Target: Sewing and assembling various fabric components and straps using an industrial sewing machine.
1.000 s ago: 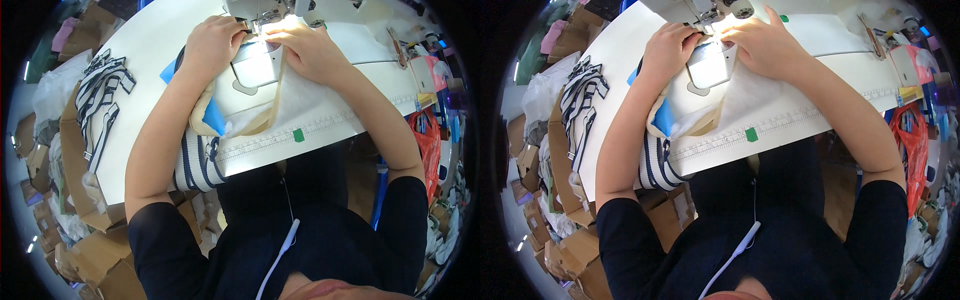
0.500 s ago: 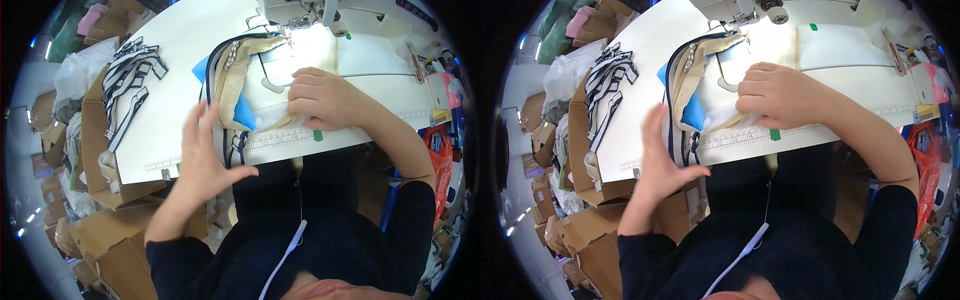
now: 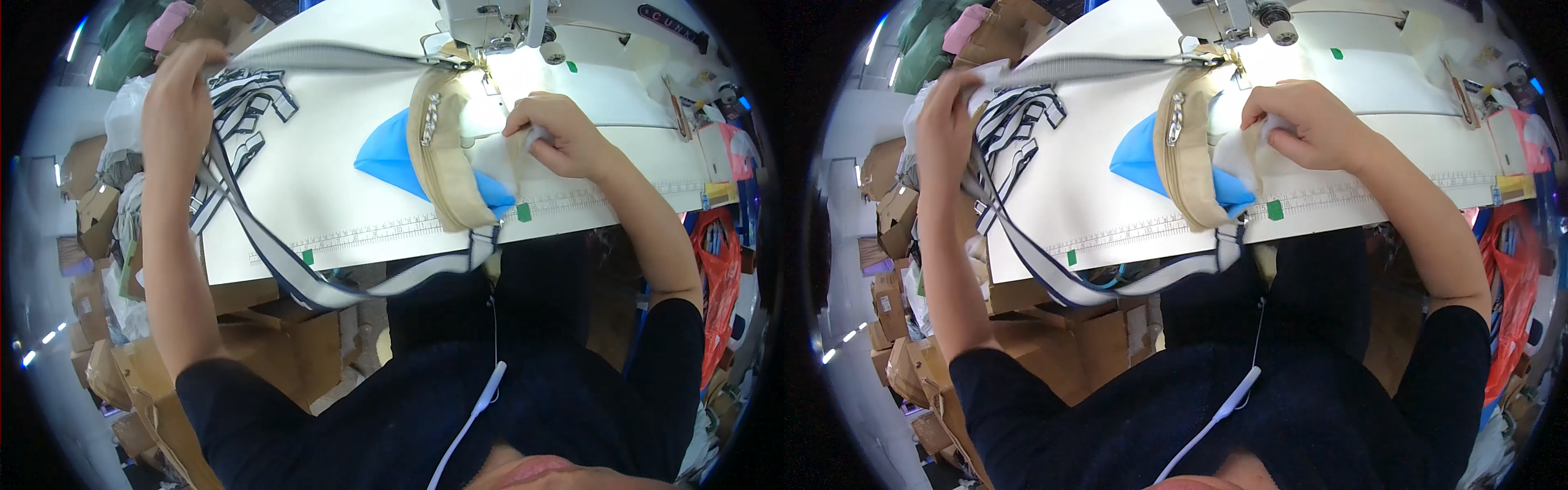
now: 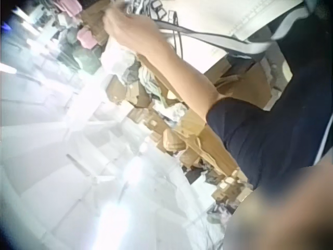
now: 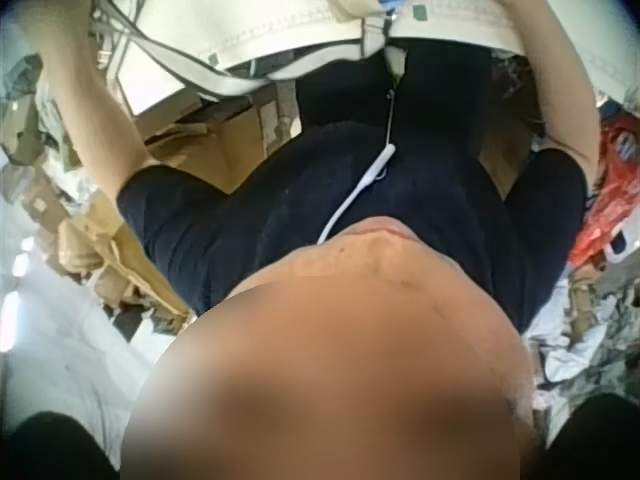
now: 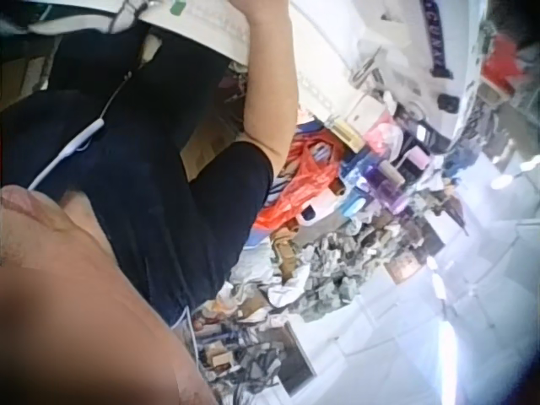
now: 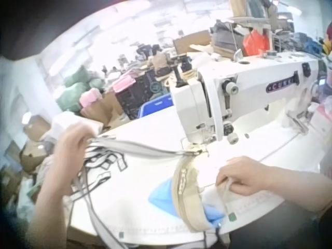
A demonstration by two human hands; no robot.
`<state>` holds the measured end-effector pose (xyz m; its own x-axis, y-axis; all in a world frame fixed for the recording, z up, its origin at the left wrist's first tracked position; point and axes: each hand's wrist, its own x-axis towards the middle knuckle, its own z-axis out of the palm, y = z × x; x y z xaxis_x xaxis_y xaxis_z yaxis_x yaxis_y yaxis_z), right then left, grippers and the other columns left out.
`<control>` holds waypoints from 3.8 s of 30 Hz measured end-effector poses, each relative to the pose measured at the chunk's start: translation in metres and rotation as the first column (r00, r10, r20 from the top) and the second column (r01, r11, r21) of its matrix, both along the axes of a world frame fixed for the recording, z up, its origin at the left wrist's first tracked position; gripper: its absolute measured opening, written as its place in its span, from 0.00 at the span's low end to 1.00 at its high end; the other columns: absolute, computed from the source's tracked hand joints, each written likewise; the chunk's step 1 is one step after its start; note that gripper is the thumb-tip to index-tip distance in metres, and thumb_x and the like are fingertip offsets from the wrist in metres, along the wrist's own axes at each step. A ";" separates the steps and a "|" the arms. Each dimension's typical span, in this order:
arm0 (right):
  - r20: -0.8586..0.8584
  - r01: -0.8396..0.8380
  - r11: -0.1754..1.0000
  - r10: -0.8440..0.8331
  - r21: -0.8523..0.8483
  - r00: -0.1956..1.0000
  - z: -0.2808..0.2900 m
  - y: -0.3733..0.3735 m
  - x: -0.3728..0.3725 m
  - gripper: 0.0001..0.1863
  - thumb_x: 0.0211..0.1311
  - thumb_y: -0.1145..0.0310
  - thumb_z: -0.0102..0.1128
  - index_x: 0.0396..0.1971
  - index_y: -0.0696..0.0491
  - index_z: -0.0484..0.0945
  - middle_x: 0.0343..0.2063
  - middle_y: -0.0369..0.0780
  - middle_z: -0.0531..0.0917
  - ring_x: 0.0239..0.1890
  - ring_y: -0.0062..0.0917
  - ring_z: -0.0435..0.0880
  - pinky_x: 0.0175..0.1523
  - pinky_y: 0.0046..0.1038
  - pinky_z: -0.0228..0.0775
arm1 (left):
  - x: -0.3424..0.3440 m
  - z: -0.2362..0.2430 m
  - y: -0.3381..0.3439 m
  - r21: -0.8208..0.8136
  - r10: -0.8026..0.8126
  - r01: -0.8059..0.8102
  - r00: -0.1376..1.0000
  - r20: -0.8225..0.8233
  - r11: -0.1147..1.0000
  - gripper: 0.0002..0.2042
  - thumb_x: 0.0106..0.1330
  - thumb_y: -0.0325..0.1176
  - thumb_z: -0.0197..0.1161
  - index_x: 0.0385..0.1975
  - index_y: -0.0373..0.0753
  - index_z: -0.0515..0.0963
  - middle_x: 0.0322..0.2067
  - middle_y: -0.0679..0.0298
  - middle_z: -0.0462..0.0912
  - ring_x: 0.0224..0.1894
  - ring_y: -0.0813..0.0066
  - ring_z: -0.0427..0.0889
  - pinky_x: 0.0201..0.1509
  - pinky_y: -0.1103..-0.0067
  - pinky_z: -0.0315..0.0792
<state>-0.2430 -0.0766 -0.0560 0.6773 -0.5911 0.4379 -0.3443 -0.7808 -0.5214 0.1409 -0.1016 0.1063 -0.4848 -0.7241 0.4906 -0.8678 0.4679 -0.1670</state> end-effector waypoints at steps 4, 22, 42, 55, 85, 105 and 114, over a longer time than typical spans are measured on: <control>0.134 0.089 0.995 -0.095 0.054 0.986 -0.003 -0.005 0.000 0.09 0.47 0.76 0.56 0.32 0.52 0.74 0.21 0.41 0.78 0.24 0.34 0.78 0.31 0.33 0.68 | 0.045 -0.041 -0.087 -0.353 0.029 0.038 0.983 0.183 0.935 0.20 0.59 0.21 0.57 0.53 0.40 0.74 0.53 0.54 0.76 0.55 0.54 0.74 0.59 0.67 0.68; 0.115 0.018 0.999 -0.015 -0.029 0.993 0.007 -0.008 -0.007 0.10 0.41 0.78 0.50 0.28 0.58 0.68 0.24 0.43 0.68 0.28 0.37 0.69 0.36 0.29 0.65 | -0.019 -0.037 -0.006 0.502 0.171 0.086 0.880 -0.443 0.861 0.16 0.58 0.24 0.65 0.47 0.35 0.75 0.31 0.65 0.81 0.34 0.77 0.79 0.39 0.81 0.72; -0.171 0.572 0.815 -0.553 0.092 0.815 0.014 -0.024 -0.042 0.16 0.56 0.62 0.62 0.40 0.56 0.75 0.37 0.44 0.77 0.45 0.34 0.76 0.52 0.28 0.66 | -0.138 -0.110 -0.009 0.719 -0.130 0.287 0.955 -0.267 0.633 0.11 0.59 0.27 0.61 0.42 0.37 0.80 0.25 0.52 0.80 0.25 0.60 0.75 0.33 0.74 0.70; -0.073 0.291 0.947 -0.283 0.137 0.956 0.005 -0.011 -0.001 0.07 0.57 0.68 0.68 0.32 0.55 0.81 0.30 0.37 0.81 0.33 0.24 0.78 0.39 0.24 0.69 | -0.154 -0.109 0.005 0.632 -0.173 0.145 0.985 -0.017 0.761 0.15 0.54 0.28 0.63 0.43 0.37 0.80 0.32 0.51 0.83 0.38 0.53 0.81 0.45 0.66 0.75; 0.172 0.166 0.906 -0.248 0.390 0.953 -0.005 -0.011 0.005 0.16 0.54 0.65 0.71 0.40 0.52 0.78 0.33 0.34 0.79 0.36 0.21 0.78 0.41 0.23 0.71 | -0.146 -0.113 -0.003 0.730 -0.016 0.204 0.967 -0.256 0.652 0.13 0.52 0.33 0.70 0.37 0.38 0.81 0.29 0.60 0.83 0.29 0.69 0.80 0.40 0.76 0.74; -0.215 0.152 0.809 -0.324 -0.568 0.921 -0.018 -0.027 -0.001 0.10 0.48 0.77 0.63 0.30 0.46 0.79 0.36 0.27 0.80 0.44 0.22 0.77 0.49 0.30 0.62 | -0.142 -0.146 -0.006 0.222 -0.317 0.291 0.944 0.094 0.931 0.13 0.51 0.19 0.61 0.35 0.41 0.80 0.43 0.67 0.82 0.52 0.65 0.76 0.56 0.70 0.69; -0.349 0.174 0.890 -0.337 -0.422 0.874 0.002 -0.006 -0.008 0.18 0.44 0.79 0.67 0.37 0.44 0.83 0.44 0.27 0.80 0.48 0.22 0.74 0.58 0.35 0.56 | -0.154 -0.154 0.000 0.421 -0.471 0.615 0.785 -0.402 0.666 0.10 0.59 0.23 0.59 0.41 0.38 0.79 0.49 0.61 0.80 0.49 0.61 0.79 0.53 0.72 0.74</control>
